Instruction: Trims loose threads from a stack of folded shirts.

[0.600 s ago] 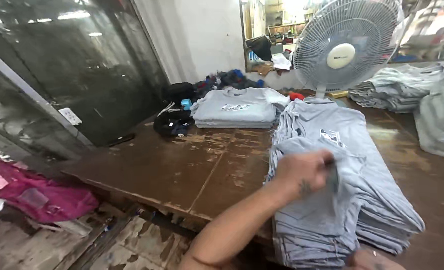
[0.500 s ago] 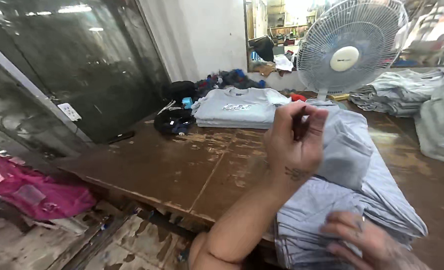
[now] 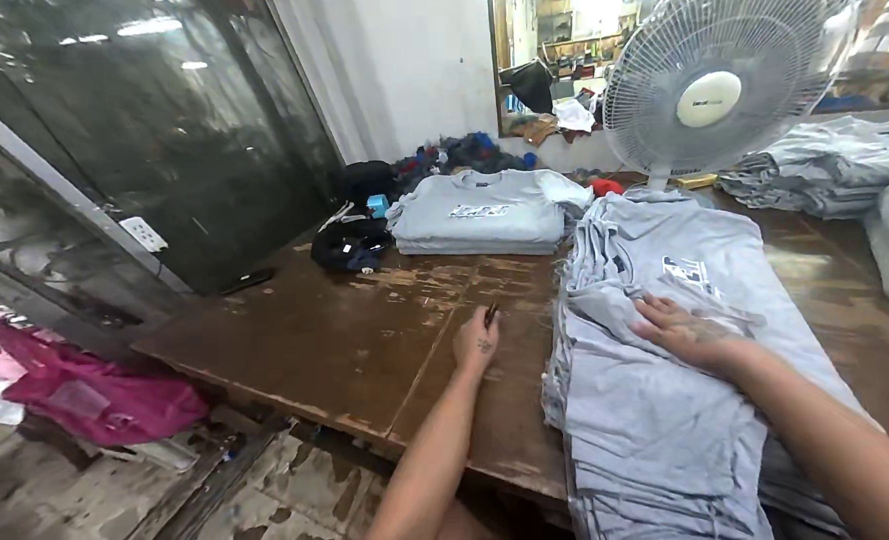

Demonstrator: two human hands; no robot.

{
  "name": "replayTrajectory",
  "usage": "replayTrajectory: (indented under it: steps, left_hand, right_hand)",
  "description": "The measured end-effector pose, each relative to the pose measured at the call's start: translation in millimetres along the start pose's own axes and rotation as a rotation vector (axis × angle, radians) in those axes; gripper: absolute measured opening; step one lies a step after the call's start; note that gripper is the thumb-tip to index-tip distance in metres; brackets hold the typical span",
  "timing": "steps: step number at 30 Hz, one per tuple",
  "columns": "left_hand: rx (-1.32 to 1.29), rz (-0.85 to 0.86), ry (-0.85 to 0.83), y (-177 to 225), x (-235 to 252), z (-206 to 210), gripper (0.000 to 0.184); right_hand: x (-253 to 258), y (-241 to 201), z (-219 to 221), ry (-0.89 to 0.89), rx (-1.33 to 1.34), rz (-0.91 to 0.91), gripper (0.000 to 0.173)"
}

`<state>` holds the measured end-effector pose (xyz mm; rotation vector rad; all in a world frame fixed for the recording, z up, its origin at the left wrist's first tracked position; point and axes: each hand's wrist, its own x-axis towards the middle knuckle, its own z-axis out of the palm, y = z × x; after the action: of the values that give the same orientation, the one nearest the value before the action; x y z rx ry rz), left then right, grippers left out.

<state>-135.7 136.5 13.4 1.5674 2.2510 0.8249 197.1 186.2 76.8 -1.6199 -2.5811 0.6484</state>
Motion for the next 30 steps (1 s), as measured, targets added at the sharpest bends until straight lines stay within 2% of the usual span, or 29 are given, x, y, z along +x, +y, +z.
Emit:
replayTrajectory:
  steps: [3, 6, 9, 11, 13, 15, 16, 17, 19, 22, 23, 24, 26, 28, 30]
  left_hand:
    - [0.019, -0.035, -0.012, -5, 10, 6, 0.044]
    - [0.119, -0.026, -0.097, 2, 15, 5, 0.045]
    - [0.117, -0.029, -0.083, -2, 18, 11, 0.044]
    - [0.127, -0.022, -0.064, -3, 19, 15, 0.043]
    - [0.136, -0.007, -0.039, -4, 19, 20, 0.042]
    - [0.136, 0.013, -0.011, -9, 18, 22, 0.042]
    - [0.128, 0.031, 0.004, -12, 18, 22, 0.041]
    - [0.104, 0.062, 0.03, -16, 15, 24, 0.041]
    - [-0.014, 0.202, 0.175, -21, -3, 26, 0.037]
    - [-0.303, 0.614, 0.333, 10, -53, 15, 0.038]
    - [-0.391, 0.76, 0.293, 27, -74, 12, 0.038]
    - [-0.417, 0.884, 0.182, 42, -99, 9, 0.04]
    - [-0.244, 1.032, -0.104, 68, -140, 5, 0.046]
    - [-0.051, 1.052, -0.346, 81, -158, 12, 0.046]
    - [0.026, 1.01, -0.463, 85, -157, 20, 0.026]
  right_hand:
    - [2, 2, 13, 0.043, -0.079, -0.005, 0.077]
    - [-6, 16, 20, 0.273, -0.094, -0.097, 0.078]
    - [-4, 17, 25, 0.065, -0.054, -0.003, 0.079]
    - [-1, 20, 26, 0.041, -0.021, 0.011, 0.078]
    - [-7, 29, 35, 0.254, -0.01, -0.084, 0.072]
    - [-28, 25, 50, 0.656, -0.071, -0.3, 0.058]
    - [-45, 14, 59, 0.802, -0.107, -0.391, 0.051]
    - [-68, -1, 75, 0.849, -0.147, -0.451, 0.044]
    - [-117, -31, 133, 0.732, -0.217, -0.499, 0.039]
    - [-169, -38, 210, 0.675, -0.082, -0.64, 0.041]
    - [-182, -35, 220, 0.666, 0.017, -0.678, 0.036]
    - [-194, -31, 223, 0.667, 0.118, -0.688, 0.033]
    - [-212, -26, 220, 0.711, 0.262, -0.625, 0.028]
    - [-220, -16, 211, 0.73, 0.303, -0.549, 0.029]
    - [-222, -7, 197, 0.772, 0.261, -0.511, 0.035]
